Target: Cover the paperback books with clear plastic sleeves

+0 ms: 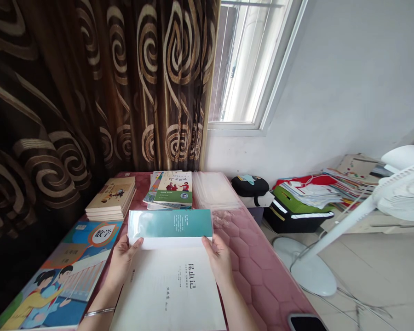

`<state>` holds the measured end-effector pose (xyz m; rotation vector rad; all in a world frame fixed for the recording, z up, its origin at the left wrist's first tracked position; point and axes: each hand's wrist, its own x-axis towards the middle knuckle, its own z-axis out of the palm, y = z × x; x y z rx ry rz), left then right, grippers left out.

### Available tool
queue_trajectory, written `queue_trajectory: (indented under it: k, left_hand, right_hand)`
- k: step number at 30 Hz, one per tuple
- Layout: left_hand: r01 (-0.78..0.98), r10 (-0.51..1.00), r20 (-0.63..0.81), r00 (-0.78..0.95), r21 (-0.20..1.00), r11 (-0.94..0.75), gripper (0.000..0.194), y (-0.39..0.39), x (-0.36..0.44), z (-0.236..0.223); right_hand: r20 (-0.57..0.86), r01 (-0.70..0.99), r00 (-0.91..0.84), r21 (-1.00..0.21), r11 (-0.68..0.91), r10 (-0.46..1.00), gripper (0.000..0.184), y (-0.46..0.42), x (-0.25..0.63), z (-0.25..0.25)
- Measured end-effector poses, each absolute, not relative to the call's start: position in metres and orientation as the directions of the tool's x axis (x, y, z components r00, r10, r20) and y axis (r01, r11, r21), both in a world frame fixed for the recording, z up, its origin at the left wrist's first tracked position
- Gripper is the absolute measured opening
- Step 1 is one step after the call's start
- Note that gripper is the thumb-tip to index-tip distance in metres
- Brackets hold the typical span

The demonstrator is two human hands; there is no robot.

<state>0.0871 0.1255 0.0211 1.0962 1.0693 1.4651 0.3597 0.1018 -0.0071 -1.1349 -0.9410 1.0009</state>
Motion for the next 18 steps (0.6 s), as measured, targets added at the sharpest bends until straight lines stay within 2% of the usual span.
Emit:
queue_trajectory:
  k: [5, 9, 13, 18]
  left_hand:
    - [-0.201, 0.986, 0.109, -0.127, 0.97, -0.133, 0.036, 0.126, 0.089, 0.022]
    - [-0.194, 0.985, 0.112, -0.135, 0.971, -0.137, 0.037, 0.126, 0.09, 0.024]
    - [-0.208, 0.983, 0.1, -0.154, 0.969, -0.132, 0.04, 0.126, 0.09, 0.023]
    - [-0.191, 0.988, 0.131, -0.081, 0.971, -0.145, 0.04, 0.132, 0.086, 0.007]
  right_hand:
    - [0.112, -0.15, 0.295, -0.975, 0.162, 0.949, 0.046, 0.1, 0.356, -0.002]
    - [0.081, -0.127, 0.323, -0.984, 0.128, 0.943, 0.041, 0.1, 0.356, -0.006]
    - [0.122, -0.131, 0.303, -0.977, 0.168, 0.945, 0.038, 0.102, 0.358, -0.01]
    - [0.11, -0.109, 0.317, -0.982, 0.152, 0.942, 0.039, 0.101, 0.355, -0.003]
